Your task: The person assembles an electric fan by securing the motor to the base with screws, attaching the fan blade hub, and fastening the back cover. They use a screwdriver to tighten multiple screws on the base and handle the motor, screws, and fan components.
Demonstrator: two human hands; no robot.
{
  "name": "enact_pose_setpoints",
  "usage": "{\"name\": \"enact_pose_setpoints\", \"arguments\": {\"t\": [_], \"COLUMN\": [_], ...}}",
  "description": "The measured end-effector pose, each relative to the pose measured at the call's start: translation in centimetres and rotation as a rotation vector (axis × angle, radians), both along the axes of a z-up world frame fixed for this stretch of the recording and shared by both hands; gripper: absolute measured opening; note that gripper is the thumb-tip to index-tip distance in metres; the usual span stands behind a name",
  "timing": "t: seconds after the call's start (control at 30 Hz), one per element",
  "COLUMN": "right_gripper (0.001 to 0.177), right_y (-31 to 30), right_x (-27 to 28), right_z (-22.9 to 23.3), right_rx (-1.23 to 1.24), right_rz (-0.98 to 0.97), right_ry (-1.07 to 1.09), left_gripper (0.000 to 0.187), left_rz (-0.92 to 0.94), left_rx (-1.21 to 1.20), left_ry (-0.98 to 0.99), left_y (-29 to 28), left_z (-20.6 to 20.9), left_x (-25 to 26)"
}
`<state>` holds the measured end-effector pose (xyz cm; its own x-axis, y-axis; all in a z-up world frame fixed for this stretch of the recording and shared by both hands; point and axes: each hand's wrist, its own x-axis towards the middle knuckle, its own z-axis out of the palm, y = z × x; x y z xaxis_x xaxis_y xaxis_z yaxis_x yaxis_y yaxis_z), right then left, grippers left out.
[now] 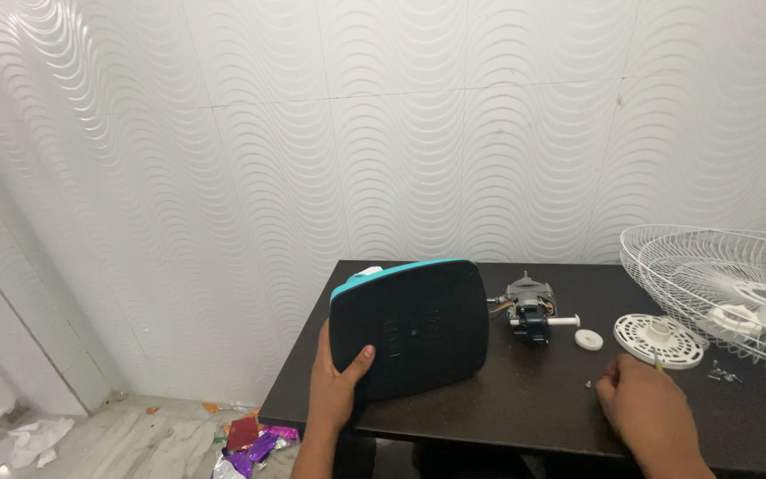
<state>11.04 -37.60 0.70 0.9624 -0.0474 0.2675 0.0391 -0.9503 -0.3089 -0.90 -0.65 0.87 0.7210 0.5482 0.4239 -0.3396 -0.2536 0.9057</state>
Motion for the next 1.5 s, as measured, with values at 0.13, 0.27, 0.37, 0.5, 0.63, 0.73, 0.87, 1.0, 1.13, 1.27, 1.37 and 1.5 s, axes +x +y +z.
{"name": "enact_pose_setpoints", "arguments": {"t": [0.13, 0.27, 0.37, 0.5, 0.63, 0.73, 0.87, 1.0, 1.13, 1.27, 1.37, 1.5], "right_gripper": [0.022, 0.019, 0.016, 0.015, 0.015, 0.014, 0.013, 0.013, 0.014, 0.014, 0.017, 0.016], "right_y": [2.8, 8.3, 12.8, 17.4, 19.4, 19.7, 19.9, 20.2, 20.6, 20.5, 20.2, 19.7], "right_x": [-2.8, -8.3, -10.2, -11.0, -10.2, -9.8, -10.0, -10.4, -11.0, -11.4, -11.6, -11.8], "right_z": [3.5, 4.8, 6.9, 9.1, 9.7, 9.1, 8.7, 9.2, 9.6, 9.8, 9.9, 9.7], "right_rx": [0.251, 0.491, 0.568, 0.685, 0.815, 0.835, 0.817, 0.783, 0.773, 0.754, 0.698, 0.653], "right_rz": [0.042, 0.56, 0.86, 0.953, 1.001, 1.032, 1.058, 1.065, 1.097, 1.093, 1.056, 1.054], "right_ry": [-0.034, -0.353, -0.439, -0.362, -0.187, -0.244, -0.265, -0.235, -0.223, -0.212, -0.211, -0.342], "left_gripper": [0.081, 0.077, 0.076, 0.077, 0.07, 0.069, 0.068, 0.069, 0.068, 0.07, 0.073, 0.075], "left_rz": [0.014, 0.049, 0.046, 0.062, 0.14, 0.137, 0.15, 0.16, 0.176, 0.131, 0.117, 0.097], "left_rx": [0.032, 0.236, 0.262, 0.269, 0.318, 0.214, 0.286, 0.257, 0.28, 0.245, 0.194, 0.144], "left_ry": [0.027, 0.245, 0.24, 0.122, -0.007, 0.072, 0.006, 0.04, -0.051, 0.006, 0.107, 0.129], "left_y": [-0.3, -1.7, -2.3, -3.0, -3.9, -4.3, -4.3, -4.6, -5.2, -5.5, -5.9, -6.7], "left_z": [0.4, 0.4, 0.8, 0.7, -0.4, -1.4, -1.6, -1.3, -1.2, -0.9, -0.7, -0.1], "left_x": [-0.1, -0.5, -0.9, -1.6, -2.3, -2.7, -2.7, -2.9, -3.6, -3.8, -4.0, -4.8]}}
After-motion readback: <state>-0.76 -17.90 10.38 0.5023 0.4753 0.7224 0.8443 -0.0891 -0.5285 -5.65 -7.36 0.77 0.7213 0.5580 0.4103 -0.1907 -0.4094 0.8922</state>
